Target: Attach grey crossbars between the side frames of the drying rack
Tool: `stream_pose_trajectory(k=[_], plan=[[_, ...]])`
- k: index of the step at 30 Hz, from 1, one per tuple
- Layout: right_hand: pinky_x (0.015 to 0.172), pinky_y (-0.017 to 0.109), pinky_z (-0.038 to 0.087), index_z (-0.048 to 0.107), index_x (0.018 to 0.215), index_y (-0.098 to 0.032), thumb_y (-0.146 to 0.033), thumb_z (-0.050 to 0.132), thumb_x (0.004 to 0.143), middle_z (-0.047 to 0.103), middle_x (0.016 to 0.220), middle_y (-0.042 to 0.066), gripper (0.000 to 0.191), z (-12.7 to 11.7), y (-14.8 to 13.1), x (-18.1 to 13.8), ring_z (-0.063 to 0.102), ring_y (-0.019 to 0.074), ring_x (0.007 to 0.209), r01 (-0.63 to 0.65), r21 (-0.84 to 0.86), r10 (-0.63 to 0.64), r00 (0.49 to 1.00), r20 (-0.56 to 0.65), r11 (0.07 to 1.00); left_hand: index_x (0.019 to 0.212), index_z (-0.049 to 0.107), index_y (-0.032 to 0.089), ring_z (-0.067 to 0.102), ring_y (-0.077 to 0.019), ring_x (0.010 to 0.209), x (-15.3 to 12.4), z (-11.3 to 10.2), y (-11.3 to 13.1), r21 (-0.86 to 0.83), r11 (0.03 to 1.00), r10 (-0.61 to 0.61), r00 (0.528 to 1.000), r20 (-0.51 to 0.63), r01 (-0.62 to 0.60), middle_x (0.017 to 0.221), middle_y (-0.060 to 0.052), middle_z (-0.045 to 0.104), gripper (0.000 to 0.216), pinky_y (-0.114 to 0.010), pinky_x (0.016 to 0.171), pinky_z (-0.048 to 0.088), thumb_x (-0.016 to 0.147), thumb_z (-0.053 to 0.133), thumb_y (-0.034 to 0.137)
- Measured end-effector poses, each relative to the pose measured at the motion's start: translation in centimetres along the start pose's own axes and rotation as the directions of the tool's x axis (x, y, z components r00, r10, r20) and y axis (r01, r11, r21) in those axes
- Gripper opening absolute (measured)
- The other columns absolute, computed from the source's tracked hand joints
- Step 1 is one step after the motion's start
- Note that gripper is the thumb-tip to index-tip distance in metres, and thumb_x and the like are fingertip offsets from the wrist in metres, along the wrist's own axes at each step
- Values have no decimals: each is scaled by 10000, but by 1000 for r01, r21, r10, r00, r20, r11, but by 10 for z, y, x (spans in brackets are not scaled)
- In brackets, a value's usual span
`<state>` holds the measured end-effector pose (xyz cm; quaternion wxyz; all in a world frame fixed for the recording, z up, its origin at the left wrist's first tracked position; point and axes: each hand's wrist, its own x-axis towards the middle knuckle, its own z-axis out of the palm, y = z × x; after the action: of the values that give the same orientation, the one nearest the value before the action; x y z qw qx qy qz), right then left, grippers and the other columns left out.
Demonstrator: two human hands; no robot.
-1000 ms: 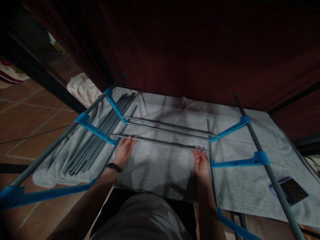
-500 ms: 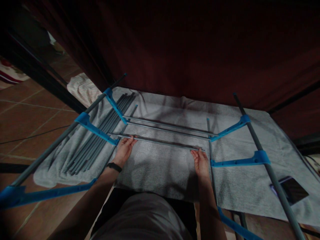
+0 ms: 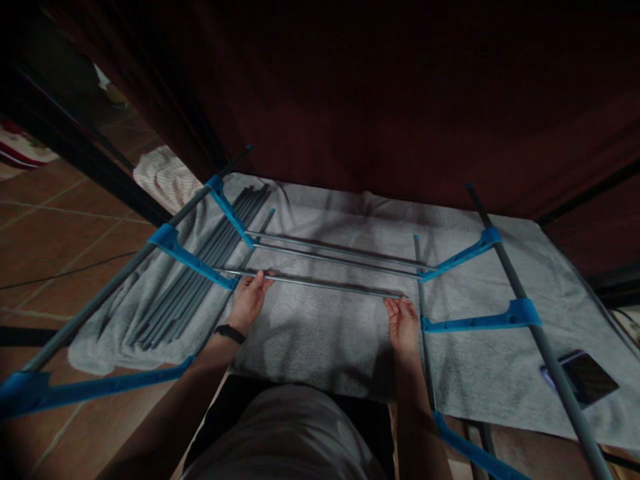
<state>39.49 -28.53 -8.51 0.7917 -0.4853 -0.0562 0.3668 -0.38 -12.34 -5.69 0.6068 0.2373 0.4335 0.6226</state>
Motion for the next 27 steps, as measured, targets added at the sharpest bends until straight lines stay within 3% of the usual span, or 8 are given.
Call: stream_pose_trajectory(k=[8, 15, 19, 23, 27], plan=[[1136, 400, 662, 731, 922, -255, -314, 950, 884, 799, 860, -47, 230, 1, -2, 0, 810, 149, 844, 3, 12, -3, 1000, 16, 1000, 813, 769, 180, 828, -186, 889, -2, 1, 3, -16, 1000, -11, 1000, 27, 12, 851, -35, 829, 405, -302, 882, 674, 710, 1116, 362], [1100, 381, 678, 779, 949, -243, -246, 919, 869, 866, 1066, 18, 161, 0, -2, 0, 837, 173, 1063, 9, 7, -10, 998, 60, 1000, 794, 782, 183, 818, -181, 865, -2, 3, 4, -10, 1000, -13, 1000, 15, 13, 844, -36, 831, 428, -283, 836, 667, 648, 1135, 375], [1058, 381, 696, 729, 874, -253, -251, 924, 889, 844, 943, -12, 196, 1, -3, 0, 836, 160, 939, 9, 33, -9, 1000, 23, 999, 775, 763, 196, 823, -196, 870, -1, 1, 3, 0, 1000, -11, 1000, -8, 11, 845, -41, 834, 399, -308, 846, 673, 685, 1116, 360], [919, 315, 717, 692, 833, -257, -276, 893, 937, 783, 783, -44, 227, 2, -4, 0, 801, 139, 787, -8, 57, 11, 999, -37, 998, 758, 740, 210, 829, -208, 884, 0, 0, 2, 0, 1000, -8, 1000, -2, 8, 816, -35, 819, 402, -326, 859, 683, 708, 1107, 365], [884, 330, 727, 696, 871, -266, -302, 907, 945, 769, 766, -61, 227, 2, -3, 1, 792, 148, 752, -15, 62, 18, 999, -45, 998, 757, 723, 206, 826, -201, 873, 0, -1, 2, 0, 1000, -10, 1000, 5, 10, 797, -30, 808, 425, -330, 877, 685, 720, 1105, 389]])
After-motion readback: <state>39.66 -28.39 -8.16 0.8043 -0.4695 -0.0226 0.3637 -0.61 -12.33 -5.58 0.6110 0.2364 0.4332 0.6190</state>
